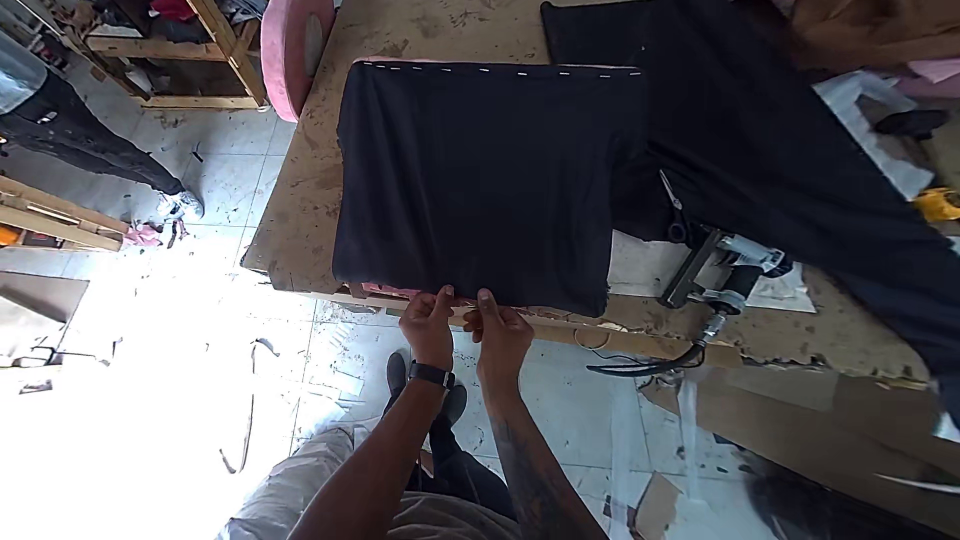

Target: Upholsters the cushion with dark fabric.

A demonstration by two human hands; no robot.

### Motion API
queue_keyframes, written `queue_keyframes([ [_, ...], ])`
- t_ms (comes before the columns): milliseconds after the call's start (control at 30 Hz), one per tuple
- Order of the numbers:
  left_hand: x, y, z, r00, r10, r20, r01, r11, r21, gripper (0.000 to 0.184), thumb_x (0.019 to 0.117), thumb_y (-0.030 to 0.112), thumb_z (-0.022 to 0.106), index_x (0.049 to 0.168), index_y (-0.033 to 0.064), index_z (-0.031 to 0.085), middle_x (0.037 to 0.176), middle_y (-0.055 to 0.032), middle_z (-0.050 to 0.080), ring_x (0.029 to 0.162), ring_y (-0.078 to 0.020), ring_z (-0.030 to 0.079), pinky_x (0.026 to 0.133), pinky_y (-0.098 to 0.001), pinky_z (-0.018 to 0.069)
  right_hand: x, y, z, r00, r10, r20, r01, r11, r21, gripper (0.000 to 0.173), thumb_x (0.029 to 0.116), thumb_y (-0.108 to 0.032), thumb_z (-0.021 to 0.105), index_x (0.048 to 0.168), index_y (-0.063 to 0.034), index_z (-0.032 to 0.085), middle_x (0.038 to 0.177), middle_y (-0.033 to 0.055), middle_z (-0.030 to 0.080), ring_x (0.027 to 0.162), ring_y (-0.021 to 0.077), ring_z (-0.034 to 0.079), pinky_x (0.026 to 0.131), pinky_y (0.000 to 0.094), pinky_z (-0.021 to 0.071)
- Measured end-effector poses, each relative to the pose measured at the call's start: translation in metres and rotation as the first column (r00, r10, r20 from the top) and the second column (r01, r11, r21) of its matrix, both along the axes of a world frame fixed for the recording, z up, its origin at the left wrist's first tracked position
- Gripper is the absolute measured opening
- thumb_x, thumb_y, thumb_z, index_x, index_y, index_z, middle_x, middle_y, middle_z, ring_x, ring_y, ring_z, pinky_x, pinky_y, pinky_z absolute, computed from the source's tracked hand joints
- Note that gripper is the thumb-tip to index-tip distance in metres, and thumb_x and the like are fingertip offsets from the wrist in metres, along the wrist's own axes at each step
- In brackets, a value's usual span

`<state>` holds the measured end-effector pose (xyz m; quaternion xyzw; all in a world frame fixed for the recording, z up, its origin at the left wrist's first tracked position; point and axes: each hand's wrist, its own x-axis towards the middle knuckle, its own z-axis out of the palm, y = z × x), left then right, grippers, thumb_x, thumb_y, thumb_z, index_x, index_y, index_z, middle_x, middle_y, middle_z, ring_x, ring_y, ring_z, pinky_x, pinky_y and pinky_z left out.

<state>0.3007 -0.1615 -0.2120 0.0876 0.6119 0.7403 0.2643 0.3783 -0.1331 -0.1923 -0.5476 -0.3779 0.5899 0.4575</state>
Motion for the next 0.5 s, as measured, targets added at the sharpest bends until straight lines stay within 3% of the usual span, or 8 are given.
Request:
queue_keyframes([
  [133,0.000,-0.002,-0.007,1.000,-0.015,-0.009,0.016,0.999,0.038,0.023,0.0913,0.018,0.079,0.080,0.0036,0.066,0.075,-0.0112,0.068,0.065,-0.0196,0.063,0.063,-0.0333,0.0555,-0.007,-0.002,-0.005,0.995,0.023,-0.097,-0.021,1.000,0.018,0.034,0.0964,-0.028,0.074,0.078,0.0002,0.069,0.065,0.0145,0.069,0.047,0.0199,0.059,0.043,0.0300,0.0492],
  [233,0.000,-0.008,-0.010,0.998,-0.059,0.000,0.059,0.992,0.115,0.018,0.0944,0.018,0.076,0.089,0.0021,0.070,0.085,-0.0150,0.073,0.077,-0.0244,0.070,0.075,-0.0386,0.0596,-0.003,0.002,-0.013,0.996,0.036,-0.082,-0.032,0.998,0.049,0.038,0.0935,-0.029,0.077,0.069,-0.0045,0.061,0.052,0.0079,0.053,0.041,0.0173,0.048,0.041,0.0301,0.0438],
  [300,0.005,-0.013,-0.003,0.994,-0.106,0.018,0.104,0.990,0.100,0.020,0.0952,0.023,0.075,0.098,0.0032,0.074,0.090,-0.0138,0.075,0.083,-0.0246,0.073,0.082,-0.0403,0.0614,0.000,0.002,-0.015,0.998,0.047,-0.050,-0.044,0.997,0.068,0.040,0.0929,-0.032,0.078,0.068,-0.0058,0.062,0.051,0.0071,0.053,0.040,0.0170,0.048,0.040,0.0299,0.0435],
  [367,0.011,-0.012,0.005,0.992,-0.111,0.061,0.110,0.994,0.026,0.020,0.0922,0.023,0.079,0.100,0.0041,0.076,0.088,-0.0113,0.075,0.079,-0.0214,0.073,0.077,-0.0375,0.0621,0.000,0.002,-0.015,0.998,0.053,-0.020,-0.051,0.995,0.090,0.038,0.0938,-0.033,0.077,0.070,-0.0054,0.065,0.052,0.0077,0.054,0.040,0.0173,0.048,0.039,0.0298,0.0433],
  [500,0.018,0.000,0.008,0.992,-0.067,0.103,0.076,0.992,-0.096,0.021,0.0876,0.023,0.084,0.088,0.0036,0.076,0.077,-0.0108,0.072,0.066,-0.0187,0.066,0.064,-0.0334,0.0566,-0.002,-0.002,-0.007,0.993,0.058,0.100,-0.067,0.994,0.087,0.040,0.0944,-0.037,0.076,0.070,-0.0068,0.065,0.053,0.0072,0.056,0.040,0.0174,0.048,0.038,0.0304,0.0424],
])
